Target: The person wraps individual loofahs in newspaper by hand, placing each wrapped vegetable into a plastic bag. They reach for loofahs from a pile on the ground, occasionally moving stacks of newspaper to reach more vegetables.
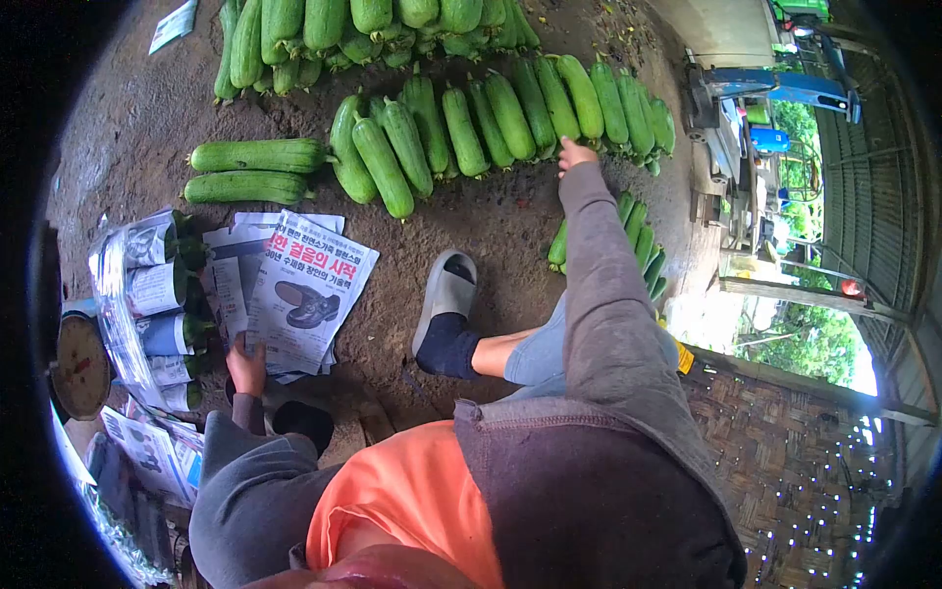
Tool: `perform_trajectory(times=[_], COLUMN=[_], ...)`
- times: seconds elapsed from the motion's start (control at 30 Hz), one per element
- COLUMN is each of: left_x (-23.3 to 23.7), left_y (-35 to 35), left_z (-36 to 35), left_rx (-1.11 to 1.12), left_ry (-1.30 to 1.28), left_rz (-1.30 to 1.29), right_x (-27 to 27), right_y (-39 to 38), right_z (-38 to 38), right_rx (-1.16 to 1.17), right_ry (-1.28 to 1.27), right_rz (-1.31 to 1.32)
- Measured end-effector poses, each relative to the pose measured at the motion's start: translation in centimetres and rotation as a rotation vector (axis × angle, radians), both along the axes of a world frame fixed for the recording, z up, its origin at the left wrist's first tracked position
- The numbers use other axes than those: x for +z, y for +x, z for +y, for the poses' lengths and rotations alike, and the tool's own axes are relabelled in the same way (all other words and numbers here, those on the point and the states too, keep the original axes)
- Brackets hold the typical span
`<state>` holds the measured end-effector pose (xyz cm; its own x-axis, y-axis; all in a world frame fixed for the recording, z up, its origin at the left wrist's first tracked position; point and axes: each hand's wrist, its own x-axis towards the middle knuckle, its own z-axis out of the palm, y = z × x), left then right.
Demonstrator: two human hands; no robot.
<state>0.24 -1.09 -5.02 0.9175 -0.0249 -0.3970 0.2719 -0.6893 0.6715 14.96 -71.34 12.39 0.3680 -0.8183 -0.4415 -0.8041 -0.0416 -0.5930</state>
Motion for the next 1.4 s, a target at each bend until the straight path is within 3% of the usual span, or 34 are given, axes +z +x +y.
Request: perform_trajectory(times=[0.07,0.17,0.37,0.47,0.6,0.7,0.77,0.83,0.87,0.9,0.93,0.97,1.03,1.1,1.13,1.2,1.27,1.3,1.33,1.4], left_x=[-2.1,1.3,0.4,0.7,0.3,2.9,-0.5,0.8,-0.4,0.4,1.3,2.1,2.2,1.4,0.7,1.0,1.7,1.9,2.2,3.1], left_y=[-1.1,-0.9,-1.8,-1.8,-1.8,-1.1,-2.4,-1.8,-2.1,-1.9,-1.6,-1.5,-1.7,-2.4,-2.7,-2.6,-2.6,-2.7,-2.9,-2.8], left_z=[0.7,-0.7,-0.6,-0.9,-0.7,-2.4,-1.8,-2.3,-2.0,-2.0,-2.1,-2.8,-2.7,-3.0,-3.1,-3.1,-2.9,-3.0,-2.9,-2.5], left_rx=[0.123,0.285,0.379,0.437,0.519,0.702,0.563,0.633,0.557,0.543,0.473,0.475,0.343,0.357,0.356,0.376,0.428,0.455,0.493,0.502], left_ry=[-0.343,-0.583,-0.682,-0.709,-0.791,-0.888,-0.728,-0.784,-0.771,-0.754,-0.721,-0.631,-0.781,-0.853,-0.886,-0.926,-0.938,-0.946,-0.938,-0.945], left_rz=[0.127,0.294,0.323,0.371,0.46,0.446,0.421,0.537,0.531,0.566,0.604,0.583,0.678,0.691,0.672,0.64,0.61,0.596,0.605,0.635], right_x=[-3.0,-5.0,-8.0,-5.5,-2.9,-0.9,2.6,4.3,5.7,7.9,9.2,11.1,15.2,15.9,15.5,12.0,5.2,4.7,-0.4,-4.5], right_y=[-0.6,-0.5,0.2,0.8,1.5,0.2,-0.6,-1.9,-2.5,-3.0,-2.6,-2.3,-0.8,1.2,2.1,2.6,3.1,1.7,0.8,-1.7], right_z=[-1.2,-0.5,-1.6,1.5,6.5,7.7,10.6,9.7,8.4,9.2,10.2,9.3,11.8,16.1,20.8,26.7,32.4,38.4,41.2,46.4], right_rx=[-0.053,-0.045,0.275,0.104,-0.281,-0.376,-0.443,-0.404,-0.33,-0.055,-0.034,0.047,0.199,0.465,0.599,0.704,0.995,1.267,1.471,1.665], right_ry=[0.102,0.035,-0.321,-0.181,0.173,0.153,0.017,-0.051,-0.077,-0.101,-0.313,-0.167,0.063,0.224,0.236,0.493,0.648,0.305,0.234,0.152], right_rz=[-0.059,-0.086,-0.188,-0.209,-0.648,-0.768,-0.759,-0.83,-0.815,-0.941,-0.988,-1.02,-1.158,-1.134,-0.981,-0.677,-0.404,-0.303,-0.544,-0.243])
